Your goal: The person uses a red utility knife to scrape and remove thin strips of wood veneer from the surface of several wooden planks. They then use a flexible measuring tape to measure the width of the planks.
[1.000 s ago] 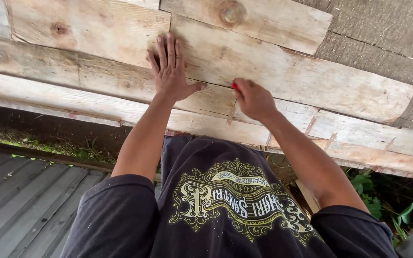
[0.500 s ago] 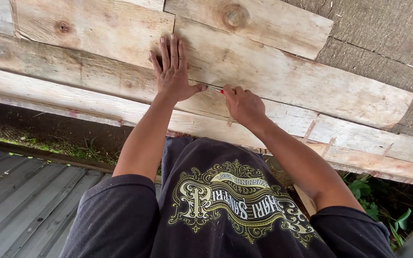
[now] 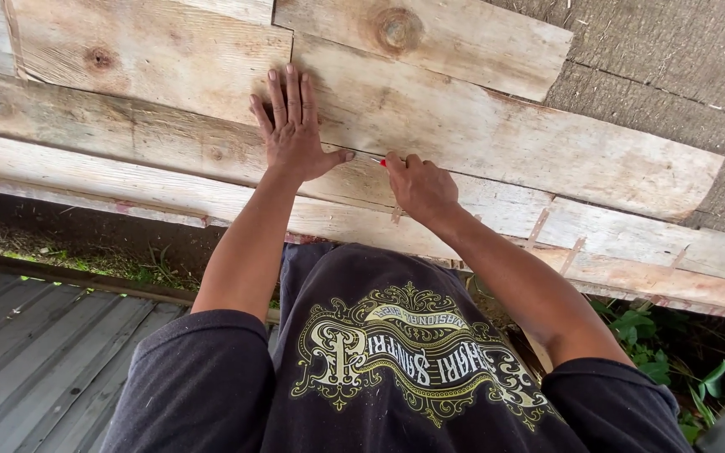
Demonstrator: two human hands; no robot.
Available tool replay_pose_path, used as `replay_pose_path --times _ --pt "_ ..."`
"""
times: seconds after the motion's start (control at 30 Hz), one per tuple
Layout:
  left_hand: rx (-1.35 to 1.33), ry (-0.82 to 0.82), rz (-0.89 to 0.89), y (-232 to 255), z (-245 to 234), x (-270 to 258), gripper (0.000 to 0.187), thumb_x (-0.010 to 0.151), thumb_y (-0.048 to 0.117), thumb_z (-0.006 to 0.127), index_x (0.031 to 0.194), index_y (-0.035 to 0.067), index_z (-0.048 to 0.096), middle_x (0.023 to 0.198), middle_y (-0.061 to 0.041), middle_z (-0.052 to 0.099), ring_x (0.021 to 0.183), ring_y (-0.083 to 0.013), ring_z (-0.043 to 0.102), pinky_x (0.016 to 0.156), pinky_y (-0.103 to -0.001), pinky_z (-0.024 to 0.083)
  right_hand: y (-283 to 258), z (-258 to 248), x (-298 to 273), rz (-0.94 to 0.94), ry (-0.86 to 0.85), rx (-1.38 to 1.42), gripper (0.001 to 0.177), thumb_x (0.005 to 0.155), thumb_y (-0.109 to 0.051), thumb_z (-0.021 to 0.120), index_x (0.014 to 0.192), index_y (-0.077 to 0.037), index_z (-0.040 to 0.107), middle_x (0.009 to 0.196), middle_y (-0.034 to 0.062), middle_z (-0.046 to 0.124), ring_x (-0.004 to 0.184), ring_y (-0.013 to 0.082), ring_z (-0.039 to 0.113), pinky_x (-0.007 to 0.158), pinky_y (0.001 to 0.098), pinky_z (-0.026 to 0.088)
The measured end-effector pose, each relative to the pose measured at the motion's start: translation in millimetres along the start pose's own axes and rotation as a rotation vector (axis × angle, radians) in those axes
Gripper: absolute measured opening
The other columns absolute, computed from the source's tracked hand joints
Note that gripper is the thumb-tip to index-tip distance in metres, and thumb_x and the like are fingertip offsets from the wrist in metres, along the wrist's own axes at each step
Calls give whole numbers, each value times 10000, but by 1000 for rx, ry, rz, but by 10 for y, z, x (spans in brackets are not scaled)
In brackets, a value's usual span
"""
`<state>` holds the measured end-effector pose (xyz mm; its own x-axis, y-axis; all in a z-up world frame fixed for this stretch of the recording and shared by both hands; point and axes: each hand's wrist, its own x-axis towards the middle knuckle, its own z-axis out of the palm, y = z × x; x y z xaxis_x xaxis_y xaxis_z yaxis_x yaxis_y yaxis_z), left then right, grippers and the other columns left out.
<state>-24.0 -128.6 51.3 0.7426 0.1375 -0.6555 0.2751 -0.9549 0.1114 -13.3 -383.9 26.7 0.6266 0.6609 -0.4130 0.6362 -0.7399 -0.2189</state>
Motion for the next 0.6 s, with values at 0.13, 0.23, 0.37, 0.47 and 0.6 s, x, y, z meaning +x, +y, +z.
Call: replay_pose_path --times 0.13,0.23,0.37,0.47,0.6 --pt "16 2 -2 -21 62 57 1426 806 957 552 1624 120 -263 1629 -109 -382 1484 -333 -360 1211 -634 -175 22 49 18 0 33 1 291 1076 -298 536 1300 -112 536 838 172 637 556 399 608 354 506 453" --pt "-10 34 10 -16 60 30 1430 817 951 572 1632 107 -244 1640 -118 -363 1495 -333 -348 1217 -637 -169 -7 -31 33 36 -61 9 305 1095 -328 484 1311 -113 503 886 185 655 618 425 648 400 523 490" --pt "30 7 -13 9 20 27 1429 808 943 564 1621 106 -261 1637 -118 -371 1490 -331 -354 1219 -630 -164 47 76 31 38 -40 36 257 1087 -305 502 1279 -135 510 845 167 638 584 407 621 394 517 473" --pt "15 5 -9 8 20 22 1433 816 934 589 1614 113 -273 1640 -115 -370 1494 -327 -351 1227 -627 -157 69 128 33 12 6 -10 301 1073 -307 535 1316 -131 509 835 163 637 583 394 625 384 509 480" --pt "1 12 -10 23 11 -11 1436 814 922 606 1615 111 -266 1657 -112 -349 1503 -325 -341 1226 -622 -166 111 162 -3 -45 0 -110 430 1016 -264 594 1404 -123 473 842 156 628 571 354 614 372 467 477"
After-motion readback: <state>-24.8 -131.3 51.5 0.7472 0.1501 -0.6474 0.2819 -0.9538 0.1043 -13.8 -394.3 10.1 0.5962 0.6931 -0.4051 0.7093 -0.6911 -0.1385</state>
